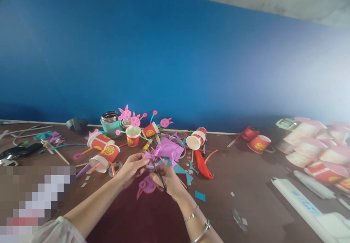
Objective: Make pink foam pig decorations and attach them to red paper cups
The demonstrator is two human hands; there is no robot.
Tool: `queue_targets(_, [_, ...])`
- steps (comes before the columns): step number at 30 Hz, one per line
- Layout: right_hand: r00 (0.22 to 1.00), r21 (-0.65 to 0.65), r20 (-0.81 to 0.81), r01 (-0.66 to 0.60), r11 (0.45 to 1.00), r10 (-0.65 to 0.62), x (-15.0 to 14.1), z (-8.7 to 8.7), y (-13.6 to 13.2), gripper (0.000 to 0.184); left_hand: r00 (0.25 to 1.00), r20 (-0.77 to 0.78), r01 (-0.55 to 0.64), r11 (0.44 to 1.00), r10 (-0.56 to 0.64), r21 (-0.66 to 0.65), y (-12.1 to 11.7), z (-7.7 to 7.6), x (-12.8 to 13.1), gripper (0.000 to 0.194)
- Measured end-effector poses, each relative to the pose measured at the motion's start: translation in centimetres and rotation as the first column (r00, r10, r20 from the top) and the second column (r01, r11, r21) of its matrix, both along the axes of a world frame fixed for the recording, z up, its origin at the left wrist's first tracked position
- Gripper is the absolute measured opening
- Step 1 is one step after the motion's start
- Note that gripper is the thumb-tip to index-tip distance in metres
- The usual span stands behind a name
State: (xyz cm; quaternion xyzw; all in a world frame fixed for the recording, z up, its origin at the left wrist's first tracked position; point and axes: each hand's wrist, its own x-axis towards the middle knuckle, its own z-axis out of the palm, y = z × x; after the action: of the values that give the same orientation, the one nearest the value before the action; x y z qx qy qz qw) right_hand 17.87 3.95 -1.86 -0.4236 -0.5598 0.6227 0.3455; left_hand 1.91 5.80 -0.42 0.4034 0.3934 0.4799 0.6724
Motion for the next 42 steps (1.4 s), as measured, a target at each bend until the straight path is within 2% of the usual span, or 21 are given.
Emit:
queue_targets(5, [1.000,0.003,-0.018,-0.005,1.000,0.005,0.0,-0.4,0.1,0.041,1.000,0.005,-0.001,1.000,0.001,0.002,0.0,0.0,0.0,0.035])
queue_targets(10, [0.997,-0.010,-0.074,0.016,1.000,-0.017,-0.1,-0.7,0.1,0.060,1.000,0.004,0.029,1.000,-0.029,0.002,0.1,-0.1,-0.1,0.035])
queue_targets(21, [0.995,-0.020,-0.101,0.020,1.000,-0.022,0.0,-0.8,0.2,0.055,0.999,0.026,0.046,0.999,-0.046,0.011,0.0,-0.1,-0.1,0.033])
queue_targets(27, [0.997,-0.036,-0.079,0.025,0.999,-0.028,-0.1,-0.7,0.1,0.061,0.997,0.065,0.038,0.999,-0.037,-0.019,0.0,-0.2,0.0,0.033])
queue_targets(38, [0.995,-0.008,-0.098,0.008,1.000,-0.009,0.1,-1.4,0.2,0.057,0.998,0.046,0.045,0.999,-0.044,-0.015,0.2,-0.3,-0.2,0.033])
queue_targets(42, [0.995,-0.010,-0.096,0.007,1.000,-0.008,0.2,-1.0,0.2,0.054,0.999,0.040,0.036,0.999,-0.036,-0.019,0.1,-0.2,-0.2,0.033])
